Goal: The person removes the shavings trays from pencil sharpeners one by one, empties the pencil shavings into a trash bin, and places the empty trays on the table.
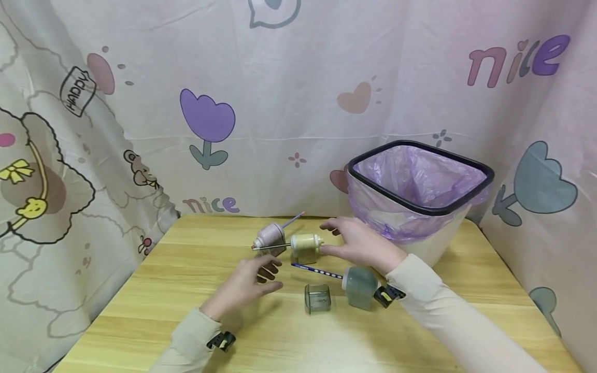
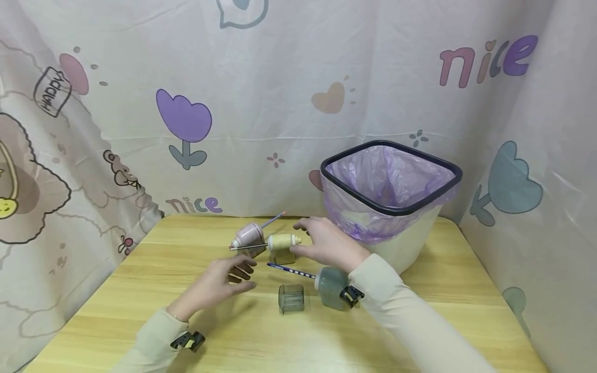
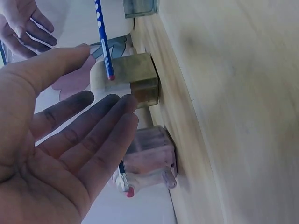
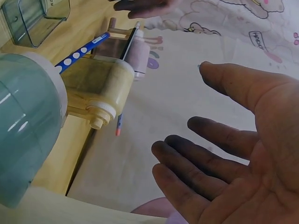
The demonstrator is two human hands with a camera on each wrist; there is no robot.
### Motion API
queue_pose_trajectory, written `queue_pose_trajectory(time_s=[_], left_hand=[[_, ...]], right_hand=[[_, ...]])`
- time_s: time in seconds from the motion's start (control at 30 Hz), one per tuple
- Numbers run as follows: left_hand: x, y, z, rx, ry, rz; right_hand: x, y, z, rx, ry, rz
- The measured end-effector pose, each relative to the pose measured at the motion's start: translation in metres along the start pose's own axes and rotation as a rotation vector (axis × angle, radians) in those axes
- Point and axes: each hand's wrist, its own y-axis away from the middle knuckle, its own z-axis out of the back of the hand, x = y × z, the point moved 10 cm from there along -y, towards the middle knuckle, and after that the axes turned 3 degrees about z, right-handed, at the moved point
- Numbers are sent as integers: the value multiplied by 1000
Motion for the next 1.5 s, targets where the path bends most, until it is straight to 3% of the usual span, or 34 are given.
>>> queue_pose_trajectory(time_s=[0.67, 1.0, 1.5], left_hand=[[14, 4, 13, -26, -23, 47], [14, 6, 16, -35, -34, 61], [14, 10, 16, -26, -50, 63]], right_hand=[[-8, -30, -18, 97, 44, -30], [-18, -39, -28, 140, 43, -98], [-24, -50, -43, 205, 61, -109]])
